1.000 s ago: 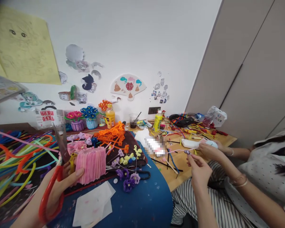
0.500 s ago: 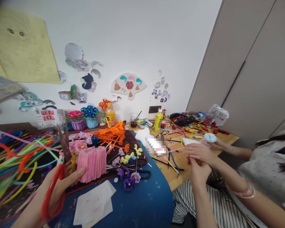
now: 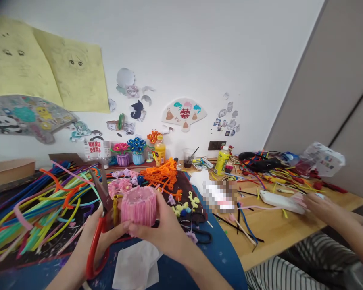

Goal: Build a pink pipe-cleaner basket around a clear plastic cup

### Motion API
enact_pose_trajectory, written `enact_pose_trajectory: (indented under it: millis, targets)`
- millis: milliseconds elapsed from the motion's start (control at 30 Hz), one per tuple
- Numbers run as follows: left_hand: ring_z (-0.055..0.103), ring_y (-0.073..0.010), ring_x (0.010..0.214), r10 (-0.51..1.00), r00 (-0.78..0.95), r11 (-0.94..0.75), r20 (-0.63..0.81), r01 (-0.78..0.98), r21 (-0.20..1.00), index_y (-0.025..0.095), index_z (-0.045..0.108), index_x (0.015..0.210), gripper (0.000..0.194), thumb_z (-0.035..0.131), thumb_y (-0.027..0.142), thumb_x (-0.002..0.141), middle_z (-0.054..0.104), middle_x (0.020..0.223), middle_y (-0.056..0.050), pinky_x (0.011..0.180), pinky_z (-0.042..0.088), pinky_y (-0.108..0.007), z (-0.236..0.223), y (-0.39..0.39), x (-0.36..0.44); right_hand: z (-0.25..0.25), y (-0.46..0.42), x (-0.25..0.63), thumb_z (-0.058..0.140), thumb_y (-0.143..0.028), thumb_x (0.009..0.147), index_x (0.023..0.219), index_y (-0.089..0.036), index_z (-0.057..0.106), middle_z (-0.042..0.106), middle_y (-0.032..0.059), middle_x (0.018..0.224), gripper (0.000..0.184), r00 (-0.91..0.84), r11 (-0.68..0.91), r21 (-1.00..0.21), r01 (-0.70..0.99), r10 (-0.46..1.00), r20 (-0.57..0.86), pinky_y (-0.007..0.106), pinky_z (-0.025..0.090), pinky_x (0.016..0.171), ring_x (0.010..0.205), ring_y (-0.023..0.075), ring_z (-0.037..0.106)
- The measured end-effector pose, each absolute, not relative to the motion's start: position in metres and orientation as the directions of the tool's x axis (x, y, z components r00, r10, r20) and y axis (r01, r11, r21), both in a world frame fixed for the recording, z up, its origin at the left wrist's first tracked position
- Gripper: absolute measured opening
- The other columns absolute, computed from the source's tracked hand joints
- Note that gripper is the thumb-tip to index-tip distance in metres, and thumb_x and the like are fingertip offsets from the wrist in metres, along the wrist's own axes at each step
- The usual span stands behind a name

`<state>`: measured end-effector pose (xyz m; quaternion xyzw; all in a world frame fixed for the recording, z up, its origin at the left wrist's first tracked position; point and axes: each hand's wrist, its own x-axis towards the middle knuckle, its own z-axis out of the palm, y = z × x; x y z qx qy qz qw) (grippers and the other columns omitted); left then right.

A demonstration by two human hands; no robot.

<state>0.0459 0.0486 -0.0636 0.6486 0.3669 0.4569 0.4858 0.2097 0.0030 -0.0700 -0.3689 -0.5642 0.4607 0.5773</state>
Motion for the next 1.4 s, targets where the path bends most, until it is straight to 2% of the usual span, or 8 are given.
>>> enact_pose_trajectory:
  millis: [100, 233, 367, 467, 833, 1100, 1200, 1400]
  targets:
    - [0.058, -0.0173, 0.068, 0.869, 0.309, -0.452, 0.388, 0.171, 0.876, 0.023, 0.054, 0.095, 0.03, 0.069, 0.038, 0.074, 0.063, 0.081, 0.0, 0.07, 0.055, -0.031, -0.072, 0.054, 0.045, -0.078, 0.023, 0.195, 0.086, -0.045, 0.064, 0.118, -0.023, 0.061, 0.071, 0.0051, 0.11, 0.063, 0.068, 0.348, -0.916, -0.2, 0.937, 0.342, 0.034, 0.057, 0.082, 0.098, 0.0249, 0.068]
    - [0.059, -0.021, 0.064, 0.724, 0.309, -0.654, 0.617, 0.592, 0.47, 0.023, 0.047, 0.085, 0.015, 0.057, 0.034, 0.08, 0.06, 0.076, -0.003, 0.057, 0.051, -0.032, -0.076, 0.065, 0.033, -0.097, 0.032, 0.194, 0.087, -0.039, 0.061, 0.116, -0.022, 0.062, 0.072, 0.0048, 0.105, 0.062, 0.172, 0.416, -0.889, -0.192, 0.906, 0.387, 0.034, 0.058, 0.078, 0.093, 0.0253, 0.069]
    - [0.07, -0.0216, 0.063, 0.464, 0.454, -0.7, 0.76, 0.714, 0.002, 0.024, 0.051, 0.094, 0.022, 0.05, 0.045, 0.09, 0.071, 0.078, -0.004, 0.05, 0.05, -0.027, -0.066, 0.068, 0.016, -0.11, 0.03, 0.2, 0.086, -0.03, 0.062, 0.121, -0.022, 0.06, 0.072, 0.0071, 0.114, 0.065, 0.272, 0.428, -0.899, -0.094, 0.88, 0.39, 0.038, 0.053, 0.094, 0.105, 0.027, 0.068]
    - [0.071, -0.0182, 0.055, 0.322, 0.52, -0.707, 0.791, 0.688, -0.165, 0.022, 0.052, 0.1, 0.04, 0.034, 0.058, 0.096, 0.073, 0.071, -0.002, 0.048, 0.049, -0.024, -0.063, 0.066, 0.006, -0.113, 0.028, 0.205, 0.084, -0.03, 0.064, 0.124, -0.022, 0.058, 0.07, 0.0086, 0.12, 0.066, 0.303, 0.415, -0.905, -0.094, 0.878, 0.371, 0.042, 0.048, 0.103, 0.112, 0.0285, 0.066]
    - [0.07, -0.0202, 0.061, 0.385, 0.556, -0.7, 0.737, 0.696, -0.16, 0.025, 0.057, 0.095, 0.04, 0.029, 0.053, 0.099, 0.075, 0.075, -0.003, 0.049, 0.044, -0.027, -0.084, 0.07, 0.002, -0.116, 0.022, 0.211, 0.089, -0.032, 0.054, 0.125, -0.026, 0.06, 0.072, 0.0078, 0.119, 0.077, 0.451, 0.407, -0.913, 0.006, 0.814, 0.366, 0.044, 0.058, 0.094, 0.109, 0.0332, 0.069]
    - [0.069, -0.0183, 0.06, 0.383, 0.577, -0.709, 0.721, 0.685, -0.17, 0.026, 0.058, 0.09, 0.04, 0.031, 0.055, 0.098, 0.074, 0.074, -0.003, 0.049, 0.044, -0.024, -0.082, 0.069, 0.002, -0.123, 0.013, 0.212, 0.076, -0.068, 0.067, 0.132, -0.027, 0.056, 0.069, 0.0081, 0.128, 0.079, 0.415, 0.403, -0.914, 0.045, 0.825, 0.384, 0.038, 0.06, 0.091, 0.114, 0.0319, 0.067]
    - [0.068, -0.0177, 0.059, 0.375, 0.579, -0.702, 0.724, 0.688, -0.187, 0.026, 0.058, 0.087, 0.04, 0.031, 0.053, 0.098, 0.073, 0.072, -0.002, 0.049, 0.043, -0.024, -0.081, 0.068, 0.0, -0.12, 0.007, 0.213, 0.066, -0.071, 0.076, 0.135, -0.029, 0.053, 0.066, 0.0069, 0.132, 0.073, 0.426, 0.337, -0.937, 0.094, 0.837, 0.344, 0.035, 0.058, 0.094, 0.119, 0.0299, 0.064]
    - [0.068, -0.016, 0.057, 0.401, 0.589, -0.715, 0.702, 0.68, -0.163, 0.027, 0.059, 0.084, 0.04, 0.034, 0.054, 0.098, 0.072, 0.07, 0.0, 0.049, 0.043, -0.022, -0.079, 0.066, -0.002, -0.128, 0.006, 0.216, 0.07, -0.067, 0.075, 0.138, -0.028, 0.052, 0.059, 0.0074, 0.142, 0.076, 0.409, 0.362, -0.922, 0.137, 0.827, 0.386, 0.04, 0.052, 0.103, 0.128, 0.0317, 0.057]
